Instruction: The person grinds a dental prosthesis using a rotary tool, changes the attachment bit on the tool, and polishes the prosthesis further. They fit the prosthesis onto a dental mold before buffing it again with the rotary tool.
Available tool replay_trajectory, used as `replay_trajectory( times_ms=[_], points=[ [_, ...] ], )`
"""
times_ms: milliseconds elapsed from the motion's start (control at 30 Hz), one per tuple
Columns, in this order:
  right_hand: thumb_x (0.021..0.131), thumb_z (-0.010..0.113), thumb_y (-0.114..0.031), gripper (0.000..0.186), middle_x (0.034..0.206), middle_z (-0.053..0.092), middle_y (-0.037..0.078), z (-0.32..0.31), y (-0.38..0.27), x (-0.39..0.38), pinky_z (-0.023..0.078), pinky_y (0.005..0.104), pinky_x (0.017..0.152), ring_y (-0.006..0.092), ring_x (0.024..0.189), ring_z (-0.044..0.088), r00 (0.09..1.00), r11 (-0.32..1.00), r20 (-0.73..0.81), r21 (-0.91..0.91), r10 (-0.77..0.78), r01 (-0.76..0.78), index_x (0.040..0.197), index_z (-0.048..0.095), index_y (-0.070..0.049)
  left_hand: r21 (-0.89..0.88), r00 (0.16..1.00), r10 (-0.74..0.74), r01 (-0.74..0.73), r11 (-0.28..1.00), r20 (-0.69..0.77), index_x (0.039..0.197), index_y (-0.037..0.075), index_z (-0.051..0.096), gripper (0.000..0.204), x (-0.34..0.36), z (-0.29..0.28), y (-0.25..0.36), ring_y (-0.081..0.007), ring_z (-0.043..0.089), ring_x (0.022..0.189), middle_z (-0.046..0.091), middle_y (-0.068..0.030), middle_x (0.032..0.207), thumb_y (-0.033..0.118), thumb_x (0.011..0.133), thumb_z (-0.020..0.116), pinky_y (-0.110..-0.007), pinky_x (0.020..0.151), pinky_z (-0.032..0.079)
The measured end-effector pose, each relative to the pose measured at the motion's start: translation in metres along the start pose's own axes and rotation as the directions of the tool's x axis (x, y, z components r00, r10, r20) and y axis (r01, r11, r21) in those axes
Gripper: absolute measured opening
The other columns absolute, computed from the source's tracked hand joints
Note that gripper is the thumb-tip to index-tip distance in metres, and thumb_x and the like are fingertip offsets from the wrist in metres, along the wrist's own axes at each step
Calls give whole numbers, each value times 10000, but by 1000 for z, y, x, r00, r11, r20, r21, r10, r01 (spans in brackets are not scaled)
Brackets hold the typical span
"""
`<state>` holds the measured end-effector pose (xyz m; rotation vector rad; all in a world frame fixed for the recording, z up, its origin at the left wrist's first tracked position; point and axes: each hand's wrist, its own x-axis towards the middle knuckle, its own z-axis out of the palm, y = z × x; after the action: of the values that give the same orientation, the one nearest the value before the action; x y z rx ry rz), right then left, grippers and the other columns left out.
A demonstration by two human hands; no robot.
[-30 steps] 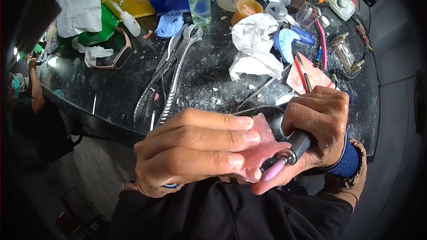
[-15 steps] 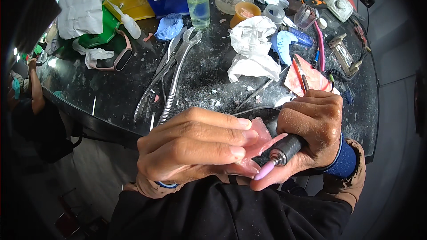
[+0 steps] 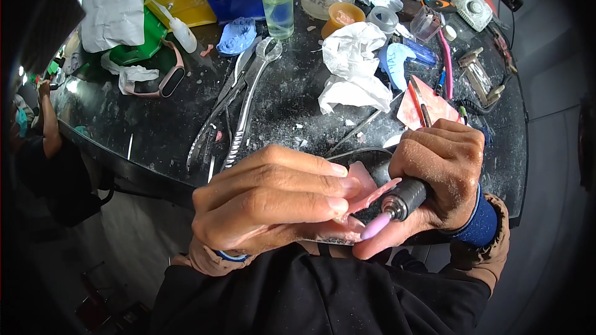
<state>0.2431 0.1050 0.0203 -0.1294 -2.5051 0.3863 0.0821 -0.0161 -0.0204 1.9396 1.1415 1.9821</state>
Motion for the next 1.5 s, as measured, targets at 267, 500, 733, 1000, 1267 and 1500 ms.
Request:
replay_trajectory(
  times_ms=[267,500,733,1000,1267,1500],
  points=[
    [385,721,-756,725,462,407,-17,-3,-1,1,279,275,394,154,378,453,1000,998,31,-63,2,0,537,433,-108,-12,1000,3,-4,1000,-11,848,29,631,314,-2,1,-3,-218,671,770,672,-90,784,72,608,829,-301,626,566],
    [419,828,-606,645,521,489,-12,-5,-6,-3,346,249,414,127,404,479,977,959,99,196,188,-204,656,543,-78,-30,992,-3,-1,1000,-128,742,61,544,350,-7,4,-4,-208,664,761,665,-102,836,85,588,858,-286,598,549],
    [520,868,-363,535,524,498,-20,-5,-3,2,315,212,418,47,443,469,976,918,61,331,209,-217,853,633,-16,-235,977,-193,167,958,-93,675,73,506,379,-8,5,-3,-142,619,694,641,-151,800,117,583,872,-239,554,479],
    [636,810,-316,478,657,658,66,-13,-1,5,420,208,456,80,497,588,966,855,159,452,204,-255,939,680,31,-459,877,-475,393,797,-72,673,27,591,242,-12,2,5,-176,624,808,628,-212,915,34,630,829,-256,691,494],
    [640,762,-181,404,785,697,143,-9,-3,2,528,240,577,177,639,689,984,838,83,516,160,-180,960,680,51,-496,939,-343,294,817,-9,614,49,596,249,-12,2,-3,-212,643,877,592,-243,1052,11,585,841,-311,744,541],
    [627,747,-158,415,710,683,122,-6,0,0,505,224,541,158,615,679,982,842,117,506,148,-187,989,679,34,-415,967,-256,228,881,-11,605,72,590,268,-11,2,-5,-257,649,889,594,-267,1064,13,574,849,-326,724,548]
  ],
)
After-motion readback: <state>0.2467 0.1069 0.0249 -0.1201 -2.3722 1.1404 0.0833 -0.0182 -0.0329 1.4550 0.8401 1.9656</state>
